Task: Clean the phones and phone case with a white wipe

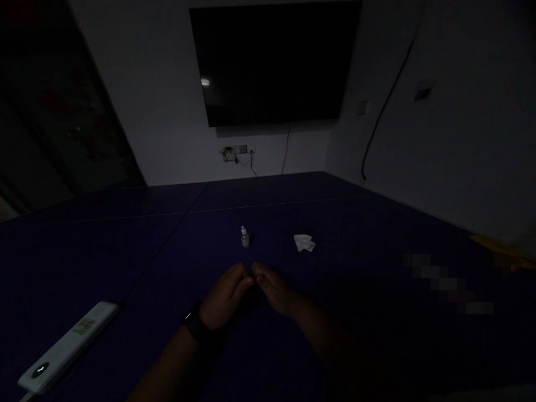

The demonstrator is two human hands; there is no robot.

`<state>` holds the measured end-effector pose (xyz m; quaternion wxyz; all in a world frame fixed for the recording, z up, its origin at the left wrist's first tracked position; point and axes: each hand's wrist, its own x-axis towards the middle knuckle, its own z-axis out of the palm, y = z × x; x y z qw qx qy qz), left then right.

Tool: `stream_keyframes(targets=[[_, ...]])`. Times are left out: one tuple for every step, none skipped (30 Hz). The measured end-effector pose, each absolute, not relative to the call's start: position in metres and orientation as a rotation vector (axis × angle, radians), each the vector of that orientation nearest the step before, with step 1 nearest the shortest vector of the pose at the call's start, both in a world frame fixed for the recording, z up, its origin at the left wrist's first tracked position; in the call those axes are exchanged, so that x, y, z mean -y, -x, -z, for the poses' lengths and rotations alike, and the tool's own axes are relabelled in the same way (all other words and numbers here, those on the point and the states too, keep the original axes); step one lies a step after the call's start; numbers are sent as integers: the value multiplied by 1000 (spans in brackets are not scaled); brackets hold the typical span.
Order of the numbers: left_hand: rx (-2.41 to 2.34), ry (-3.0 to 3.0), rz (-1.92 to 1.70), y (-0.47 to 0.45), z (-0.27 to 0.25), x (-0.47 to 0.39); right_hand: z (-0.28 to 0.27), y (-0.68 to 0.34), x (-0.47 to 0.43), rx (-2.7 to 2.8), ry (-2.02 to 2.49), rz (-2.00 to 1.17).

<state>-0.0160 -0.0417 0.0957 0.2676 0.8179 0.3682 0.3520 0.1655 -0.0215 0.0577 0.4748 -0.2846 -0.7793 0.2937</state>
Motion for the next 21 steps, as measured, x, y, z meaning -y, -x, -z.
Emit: stream_keyframes(targets=[[-990, -2200, -946, 16, -95, 42, -58, -165, 21, 1914, 691, -725], [-984, -2197, -940, 17, -94, 42, -59, -165, 22, 1922, 685, -732], [-979, -2196, -941, 17, -93, 42, -60, -165, 22, 1928, 680, -740], [-975, -2198, -942, 16, -93, 43, -60, -164, 23, 1929, 680, -748], [-976, -2201, -945, 16, -92, 43, -59, -163, 24, 1918, 688, -753], [-981, -2203, -953, 16, -92, 42, -57, -162, 25, 1900, 705, -758], [-989, -2203, -962, 15, -92, 42, -55, -161, 25, 1874, 727, -760], [-997, -2200, -967, 14, -92, 41, -53, -160, 25, 1841, 750, -762], [-1002, -2194, -966, 14, -93, 40, -50, -159, 25, 1808, 769, -763], [-1002, -2186, -962, 13, -94, 39, -48, -159, 25, 1780, 782, -766], [-997, -2180, -955, 13, -95, 38, -45, -158, 25, 1764, 788, -772], [-990, -2177, -943, 13, -96, 37, -44, -159, 24, 1759, 786, -780], [-985, -2176, -930, 13, -98, 37, -42, -159, 23, 1762, 782, -789], [-981, -2179, -917, 14, -99, 37, -42, -160, 22, 1776, 778, -798], [-980, -2185, -905, 14, -99, 37, -42, -161, 21, 1793, 775, -810], [-981, -2192, -894, 15, -100, 37, -42, -162, 21, 1808, 772, -823], [-986, -2197, -886, 15, -100, 38, -43, -163, 20, 1819, 768, -836], [-992, -2200, -882, 15, -100, 38, -43, -164, 20, 1823, 764, -846], [-999, -2203, -875, 16, -100, 39, -44, -164, 19, 1823, 760, -852], [-1005, -2205, -865, 16, -100, 39, -45, -164, 19, 1818, 759, -852], [-1010, -2206, -855, 16, -101, 40, -45, -163, 19, 1814, 759, -849]])
